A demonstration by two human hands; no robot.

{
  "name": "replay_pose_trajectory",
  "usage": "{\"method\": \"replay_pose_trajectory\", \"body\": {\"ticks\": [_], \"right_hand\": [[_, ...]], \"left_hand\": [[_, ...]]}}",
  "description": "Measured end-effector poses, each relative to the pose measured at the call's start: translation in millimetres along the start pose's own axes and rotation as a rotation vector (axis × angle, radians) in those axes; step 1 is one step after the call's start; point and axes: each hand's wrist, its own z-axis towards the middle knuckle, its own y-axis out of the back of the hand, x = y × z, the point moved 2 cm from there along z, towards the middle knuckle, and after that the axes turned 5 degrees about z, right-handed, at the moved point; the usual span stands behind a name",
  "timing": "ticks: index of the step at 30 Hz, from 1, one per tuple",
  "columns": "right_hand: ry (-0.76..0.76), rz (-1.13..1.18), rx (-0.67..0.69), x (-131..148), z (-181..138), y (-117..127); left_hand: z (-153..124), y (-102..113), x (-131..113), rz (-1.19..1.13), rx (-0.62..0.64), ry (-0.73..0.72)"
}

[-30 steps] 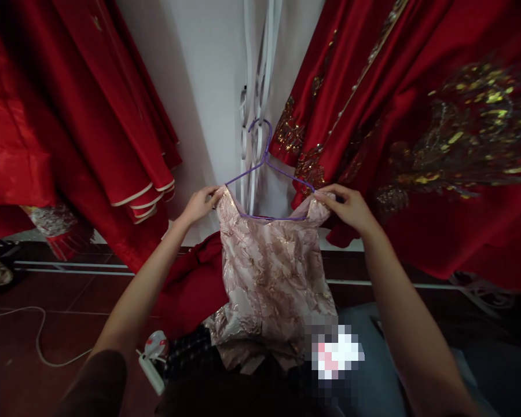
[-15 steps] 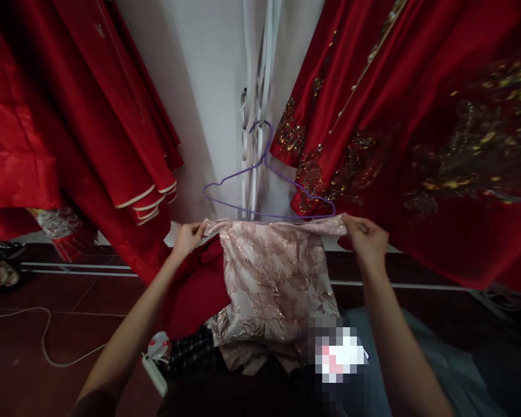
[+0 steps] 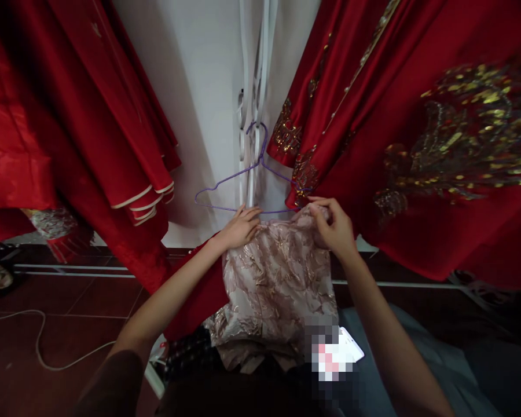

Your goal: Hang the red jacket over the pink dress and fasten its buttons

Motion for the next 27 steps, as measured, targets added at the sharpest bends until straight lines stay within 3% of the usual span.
{"method": "replay_pose_trajectory", "body": {"ticks": [4, 9, 16, 22, 27], "right_hand": [[-0.088, -0.052, -0.243, -48.0, 12.6, 15.7], [-0.233, 0.112, -0.328, -85.9, 11.1, 29.3], [-0.269, 0.396, -0.298, -70.8, 3.2, 34.9], [-0.279, 0.31, -0.432, -61.3, -4.9, 40.0], [-0.256, 0.292, -0.373, -53.0, -3.4, 41.0]], "left_hand": [[-13.3, -2.4, -10.1, -0.024, -0.001, 0.033], [-33.0, 19.8, -27.3, -0.068, -0.024, 0.031], [-49.9, 42.2, -40.8, -0.083, -0.067, 0.085], [-56.3, 46.3, -36.2, -0.084, -0.071, 0.104], [-52.5, 44.4, -37.0, -0.114, -0.073, 0.094]]}}
